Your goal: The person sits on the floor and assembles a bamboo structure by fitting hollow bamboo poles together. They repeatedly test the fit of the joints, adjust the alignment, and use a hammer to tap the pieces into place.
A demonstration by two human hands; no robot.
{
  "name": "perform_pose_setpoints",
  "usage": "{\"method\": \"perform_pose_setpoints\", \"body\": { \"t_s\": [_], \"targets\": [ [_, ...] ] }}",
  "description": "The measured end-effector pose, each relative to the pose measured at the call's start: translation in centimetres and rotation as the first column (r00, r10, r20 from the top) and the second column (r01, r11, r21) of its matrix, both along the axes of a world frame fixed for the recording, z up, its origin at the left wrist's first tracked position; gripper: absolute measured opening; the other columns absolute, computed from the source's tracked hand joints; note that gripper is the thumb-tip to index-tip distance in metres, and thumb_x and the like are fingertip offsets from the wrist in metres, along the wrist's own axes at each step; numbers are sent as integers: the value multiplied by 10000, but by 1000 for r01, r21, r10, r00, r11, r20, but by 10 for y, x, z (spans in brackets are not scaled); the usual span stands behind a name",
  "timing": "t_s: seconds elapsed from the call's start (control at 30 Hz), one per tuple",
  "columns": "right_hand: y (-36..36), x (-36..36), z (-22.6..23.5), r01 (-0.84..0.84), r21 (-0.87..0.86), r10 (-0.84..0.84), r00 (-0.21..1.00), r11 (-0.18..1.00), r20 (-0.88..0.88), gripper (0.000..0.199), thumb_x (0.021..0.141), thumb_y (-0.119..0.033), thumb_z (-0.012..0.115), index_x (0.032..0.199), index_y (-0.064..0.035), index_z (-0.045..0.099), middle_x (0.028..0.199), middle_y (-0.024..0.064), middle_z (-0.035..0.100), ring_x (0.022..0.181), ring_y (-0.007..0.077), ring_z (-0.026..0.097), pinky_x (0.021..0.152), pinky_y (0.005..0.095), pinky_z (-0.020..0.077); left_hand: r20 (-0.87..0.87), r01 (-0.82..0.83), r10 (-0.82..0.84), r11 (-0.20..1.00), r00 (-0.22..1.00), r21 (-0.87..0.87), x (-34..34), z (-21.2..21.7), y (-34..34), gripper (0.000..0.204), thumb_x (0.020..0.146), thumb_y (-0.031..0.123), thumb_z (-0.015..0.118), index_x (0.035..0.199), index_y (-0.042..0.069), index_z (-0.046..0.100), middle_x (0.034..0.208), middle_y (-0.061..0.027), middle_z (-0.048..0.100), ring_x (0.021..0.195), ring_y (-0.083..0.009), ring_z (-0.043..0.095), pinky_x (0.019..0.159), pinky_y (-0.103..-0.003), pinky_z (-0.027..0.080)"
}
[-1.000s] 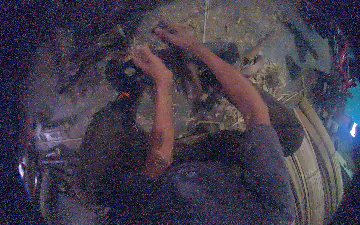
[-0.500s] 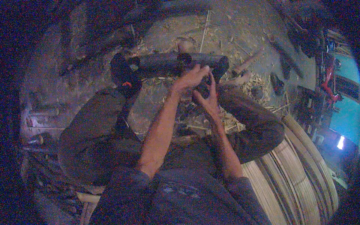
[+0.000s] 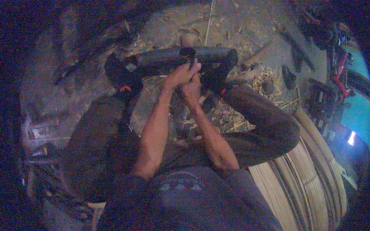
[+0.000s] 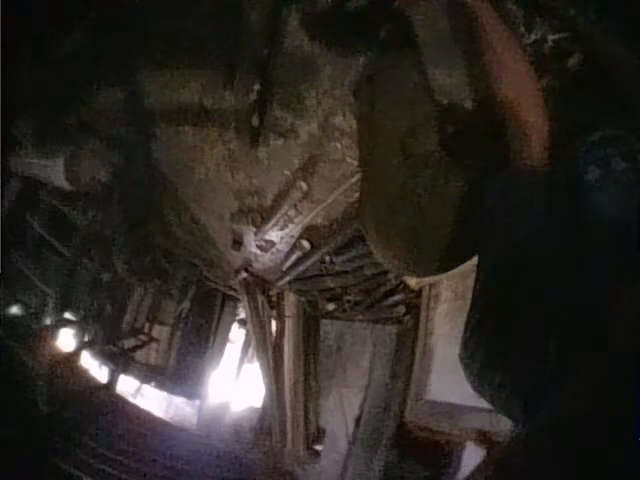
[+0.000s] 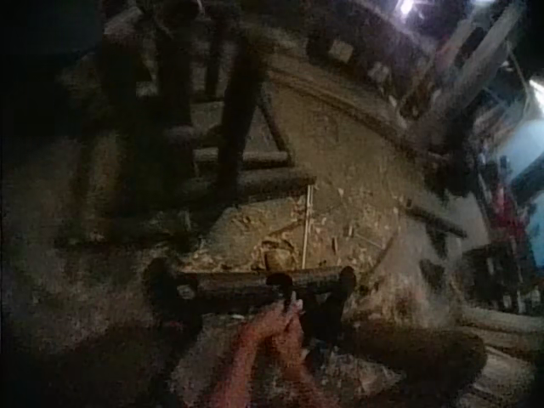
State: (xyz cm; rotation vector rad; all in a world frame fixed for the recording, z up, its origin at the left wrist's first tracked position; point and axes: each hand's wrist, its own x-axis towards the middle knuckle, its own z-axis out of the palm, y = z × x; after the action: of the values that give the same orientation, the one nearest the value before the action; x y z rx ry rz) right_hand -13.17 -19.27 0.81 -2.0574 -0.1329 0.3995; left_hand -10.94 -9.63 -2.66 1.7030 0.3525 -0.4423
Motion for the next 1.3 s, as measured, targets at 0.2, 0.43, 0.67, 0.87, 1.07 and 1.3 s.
{"method": "perform_pose_setpoints", "body": {
  "t_s": [0.2, 0.43, 0.67, 0.87, 1.07, 1.3],
  "targets": [
    [-59, 69, 29, -403, -339, 436, 900, 850, 23, 594, 767, -237, 634, 1315, -104, 446, 1159, 177, 598, 1063, 351, 575, 894, 427, 457, -91, -503, 498, 826, 863, -255, 15, 38, -51, 777, 876, 626, 376, 1076, -105, 553, 1034, -308, 574, 1037, -413, 547, 828, -450, 429],
    [6, 172, 96, -802, -532, 810, 490, 273, -322, 520, 764, -268, 628, 1246, -113, 509, 1127, 173, 605, 1036, 316, 587, 869, 401, 465, -509, -737, 571, 286, 644, -612, 63, 55, -48, 802, 866, 646, 370, 1220, -66, 472, 1197, -224, 536, 1106, -303, 516, 833, -419, 448],
    [-46, 36, 13, -184, 49, 180, 981, 982, 76, 551, 853, -167, 545, 1355, -18, 374, 1338, 152, 454, 1237, 233, 422, 1026, 321, 316, -67, 13, -14, 1000, 998, -21, 26, 55, -20, 648, 902, 516, 420, 913, -100, 620, 876, -292, 627, 864, -382, 633, 761, -470, 462],
    [-54, 78, 48, -322, 14, 319, 930, 947, -183, 505, 850, -152, 567, 1313, -9, 424, 1216, 103, 539, 1099, 163, 483, 965, 304, 367, -100, -179, 172, 981, 980, -67, 39, 69, -31, 688, 905, 545, 376, 994, -99, 600, 952, -331, 594, 949, -442, 588, 795, -490, 451],
    [-22, 119, 68, -673, -183, 616, 734, 716, -287, 480, 830, -212, 590, 1249, -2, 487, 1148, 160, 586, 1072, 243, 543, 930, 345, 409, -292, -502, 468, 863, 834, -49, 38, 62, -25, 785, 905, 595, 303, 1101, -130, 531, 1071, -330, 563, 1031, -460, 539, 844, -481, 435],
    [-32, 201, 71, -815, -504, 837, 468, 286, -282, 497, 784, -265, 605, 1221, -42, 526, 1204, 155, 581, 1077, 267, 564, 919, 370, 425, -452, -846, 719, 493, 529, -205, 93, 67, -67, 807, 907, 604, 282, 1224, -127, 409, 1206, -337, 467, 1154, -432, 461, 944, -464, 381]
  ]
}}
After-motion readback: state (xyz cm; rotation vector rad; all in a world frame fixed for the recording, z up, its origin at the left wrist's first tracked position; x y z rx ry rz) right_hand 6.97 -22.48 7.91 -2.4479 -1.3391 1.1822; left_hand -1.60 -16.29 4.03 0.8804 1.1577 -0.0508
